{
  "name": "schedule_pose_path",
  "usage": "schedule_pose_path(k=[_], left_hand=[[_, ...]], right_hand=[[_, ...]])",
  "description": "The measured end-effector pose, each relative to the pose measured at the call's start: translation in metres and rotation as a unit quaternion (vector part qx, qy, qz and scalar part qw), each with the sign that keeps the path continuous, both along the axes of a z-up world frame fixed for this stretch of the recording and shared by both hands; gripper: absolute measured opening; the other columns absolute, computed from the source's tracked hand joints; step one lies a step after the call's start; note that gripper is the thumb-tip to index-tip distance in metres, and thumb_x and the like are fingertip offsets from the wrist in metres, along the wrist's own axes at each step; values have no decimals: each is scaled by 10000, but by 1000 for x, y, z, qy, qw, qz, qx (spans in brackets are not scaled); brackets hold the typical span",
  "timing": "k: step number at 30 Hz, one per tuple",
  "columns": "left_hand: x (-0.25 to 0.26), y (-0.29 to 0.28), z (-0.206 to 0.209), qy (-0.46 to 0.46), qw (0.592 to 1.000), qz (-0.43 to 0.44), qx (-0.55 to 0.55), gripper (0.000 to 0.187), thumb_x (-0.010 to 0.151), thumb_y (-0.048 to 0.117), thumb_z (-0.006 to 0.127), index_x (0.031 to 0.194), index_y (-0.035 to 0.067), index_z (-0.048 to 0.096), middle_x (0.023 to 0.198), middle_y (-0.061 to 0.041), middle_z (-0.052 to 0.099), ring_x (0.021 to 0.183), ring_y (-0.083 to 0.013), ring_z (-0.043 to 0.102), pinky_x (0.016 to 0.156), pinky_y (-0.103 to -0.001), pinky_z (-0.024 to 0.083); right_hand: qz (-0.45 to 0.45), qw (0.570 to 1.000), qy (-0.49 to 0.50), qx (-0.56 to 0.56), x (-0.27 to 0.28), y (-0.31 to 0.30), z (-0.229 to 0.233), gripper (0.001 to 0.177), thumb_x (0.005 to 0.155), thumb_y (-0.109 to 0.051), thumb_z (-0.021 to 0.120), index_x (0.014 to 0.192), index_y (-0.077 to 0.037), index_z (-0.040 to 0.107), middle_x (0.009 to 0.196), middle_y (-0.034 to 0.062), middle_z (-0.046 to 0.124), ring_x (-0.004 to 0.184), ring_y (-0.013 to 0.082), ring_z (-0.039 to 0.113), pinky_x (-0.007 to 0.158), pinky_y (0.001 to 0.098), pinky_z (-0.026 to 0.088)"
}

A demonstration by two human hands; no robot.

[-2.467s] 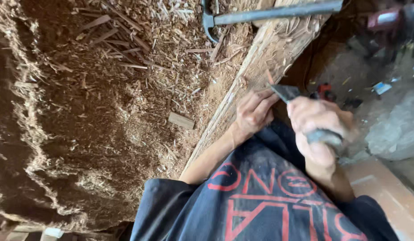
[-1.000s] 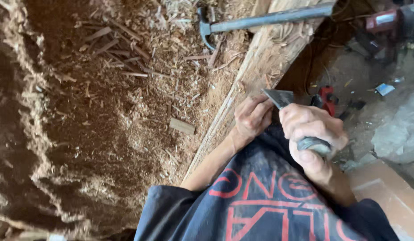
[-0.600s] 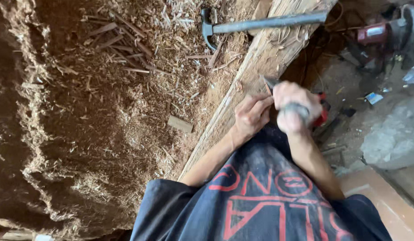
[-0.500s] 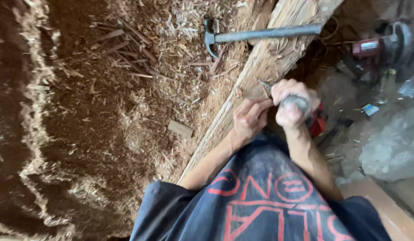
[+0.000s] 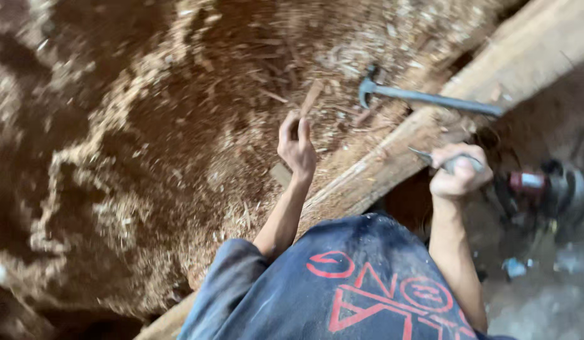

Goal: The person carves a wooden beam using a chisel and a hammer, striking the tool to remove wood chips.

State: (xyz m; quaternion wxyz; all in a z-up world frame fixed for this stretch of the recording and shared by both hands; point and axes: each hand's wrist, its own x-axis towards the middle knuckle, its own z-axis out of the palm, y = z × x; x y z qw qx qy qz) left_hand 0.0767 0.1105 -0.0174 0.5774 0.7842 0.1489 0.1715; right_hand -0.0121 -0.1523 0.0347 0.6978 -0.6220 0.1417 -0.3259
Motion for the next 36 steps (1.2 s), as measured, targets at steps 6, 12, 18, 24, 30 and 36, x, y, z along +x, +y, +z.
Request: schedule_pose_path(k=[6,12,18,24,30,36], left_hand=[[-1,19,-61,170,971,-154,73,276,894,225,751,1137,97,778,900,-84,794,724,-152,738,625,-303,601],[0,-45,-69,21,922,-306,236,294,825,251,762,1076,99,778,992,-177,726,907,-354,695,780,-454,588],[46,-82,-72,68,845,-413,334,371,710,281,794,1005,67,723,1098,-191,682,919,-386,683,738,-464,581],[39,-58,-55,402,827,-391,-31,298,971,201,645,1189,12,718,1088,-185,762,840,-276,725,749,-428,570],[-12,1,-19,334,838,-296,-314,631,922,-8,538,1484,144,295,1102,-212,684,799,-217,694,696,-373,626],[-51,64,-55,304,761,-292,-493,325,1123,-52,522,1408,-178,430,1112,-241,573,783,-250,614,704,-391,594]], right_hand=[[5,999,-3,-42,2,15,11,398,995,-358,511,847,12,517,670,178,573,573,229,590,615,342,524],[5,995,-38,-90,-15,35,4,516,1007,-483,568,897,19,537,739,156,593,647,228,597,669,338,511],[-36,993,-37,-108,-23,53,-1,438,960,-418,588,878,10,552,780,133,618,732,223,596,736,353,523],[-48,993,-26,-104,-26,55,1,359,918,-346,564,860,8,552,767,138,616,733,221,589,727,342,512],[-48,994,-24,-93,-23,53,5,385,937,-352,551,894,30,565,758,135,601,725,218,605,785,381,594],[-54,995,-2,-82,-21,47,4,373,940,-342,549,874,26,551,758,154,618,665,204,583,693,315,500]])
